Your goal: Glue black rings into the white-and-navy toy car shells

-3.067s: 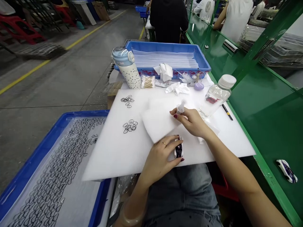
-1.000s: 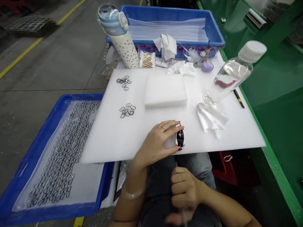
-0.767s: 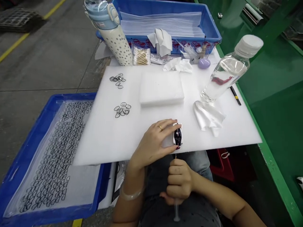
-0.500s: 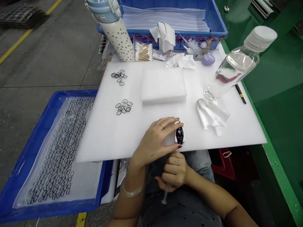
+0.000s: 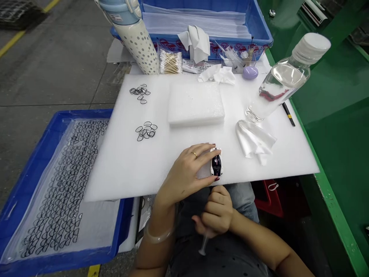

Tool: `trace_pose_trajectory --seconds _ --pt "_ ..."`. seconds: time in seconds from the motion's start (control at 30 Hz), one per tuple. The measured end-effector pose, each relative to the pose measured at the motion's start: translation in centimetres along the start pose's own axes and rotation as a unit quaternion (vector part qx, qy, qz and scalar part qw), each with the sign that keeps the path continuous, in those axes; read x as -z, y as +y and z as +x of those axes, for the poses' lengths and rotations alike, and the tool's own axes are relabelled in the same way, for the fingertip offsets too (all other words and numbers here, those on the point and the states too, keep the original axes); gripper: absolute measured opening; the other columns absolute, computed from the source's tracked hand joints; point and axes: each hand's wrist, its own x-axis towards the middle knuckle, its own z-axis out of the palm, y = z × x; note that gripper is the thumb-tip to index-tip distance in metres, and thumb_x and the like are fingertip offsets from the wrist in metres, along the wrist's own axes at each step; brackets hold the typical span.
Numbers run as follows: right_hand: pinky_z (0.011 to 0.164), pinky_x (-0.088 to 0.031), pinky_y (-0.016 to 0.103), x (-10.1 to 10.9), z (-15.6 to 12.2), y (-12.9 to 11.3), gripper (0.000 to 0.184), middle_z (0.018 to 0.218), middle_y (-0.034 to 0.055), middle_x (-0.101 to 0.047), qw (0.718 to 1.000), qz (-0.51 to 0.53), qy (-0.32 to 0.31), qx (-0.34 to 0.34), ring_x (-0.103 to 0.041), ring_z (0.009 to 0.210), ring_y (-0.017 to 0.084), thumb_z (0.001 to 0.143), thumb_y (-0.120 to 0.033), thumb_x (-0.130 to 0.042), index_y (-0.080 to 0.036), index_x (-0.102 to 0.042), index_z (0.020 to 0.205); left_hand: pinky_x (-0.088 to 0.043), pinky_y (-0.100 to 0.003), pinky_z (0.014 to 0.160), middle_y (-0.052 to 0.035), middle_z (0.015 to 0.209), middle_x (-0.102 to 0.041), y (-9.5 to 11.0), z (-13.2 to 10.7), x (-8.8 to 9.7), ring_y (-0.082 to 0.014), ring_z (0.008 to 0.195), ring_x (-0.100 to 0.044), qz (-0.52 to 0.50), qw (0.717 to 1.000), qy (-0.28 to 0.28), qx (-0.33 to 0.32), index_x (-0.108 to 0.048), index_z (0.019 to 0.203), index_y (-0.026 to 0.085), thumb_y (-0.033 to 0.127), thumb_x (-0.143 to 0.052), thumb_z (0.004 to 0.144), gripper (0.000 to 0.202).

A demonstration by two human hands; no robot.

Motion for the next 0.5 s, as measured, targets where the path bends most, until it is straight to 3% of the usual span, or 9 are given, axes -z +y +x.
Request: trace_pose_trajectory --seconds 0.27,0.43,0.5 --pt "0.054 -0.027 0.030 -0.9 0.2 0.3 0.038 0.046 -0.0059 -0.029 1.000 -0.014 -0.006 0.003 -0.028 0.050 0.012 0.076 -0.019 -0.062 -0.020 -0.038 0.047 -0.042 -0.047 0.112 -0.0071 0.142 -0.056 0.0 -0.1 -0.1 -0.0280 0.133 -0.050 0.004 1.000 0.004 -0.010 -0.055 0.136 0.026 0.033 -0.070 0.087 0.052" --pt "0.050 -0.028 0.030 -0.9 -0.9 -1.5 0.041 0.046 -0.0064 -0.025 0.995 0.103 0.000 0.015 -0.025 0.046 0.011 0.078 -0.023 -0.058 -0.021 -0.034 0.044 -0.043 -0.049 0.110 -0.0067 0.142 -0.057 -0.1 -0.1 -0.2 -0.0286 0.132 -0.051 0.000 1.000 0.011 -0.005 -0.054 0.136 0.028 0.032 -0.072 0.085 0.054" --pt "0.048 -0.029 0.030 0.2 -0.6 -1.8 0.048 0.045 -0.0075 -0.021 0.987 0.146 -0.049 0.037 -0.023 0.044 0.011 0.077 -0.033 -0.065 -0.022 -0.032 0.044 -0.043 -0.048 0.110 -0.0068 0.143 -0.056 0.0 -0.2 -0.3 -0.0283 0.130 -0.053 -0.005 1.000 0.021 -0.002 -0.056 0.135 0.027 0.030 -0.072 0.085 0.052"
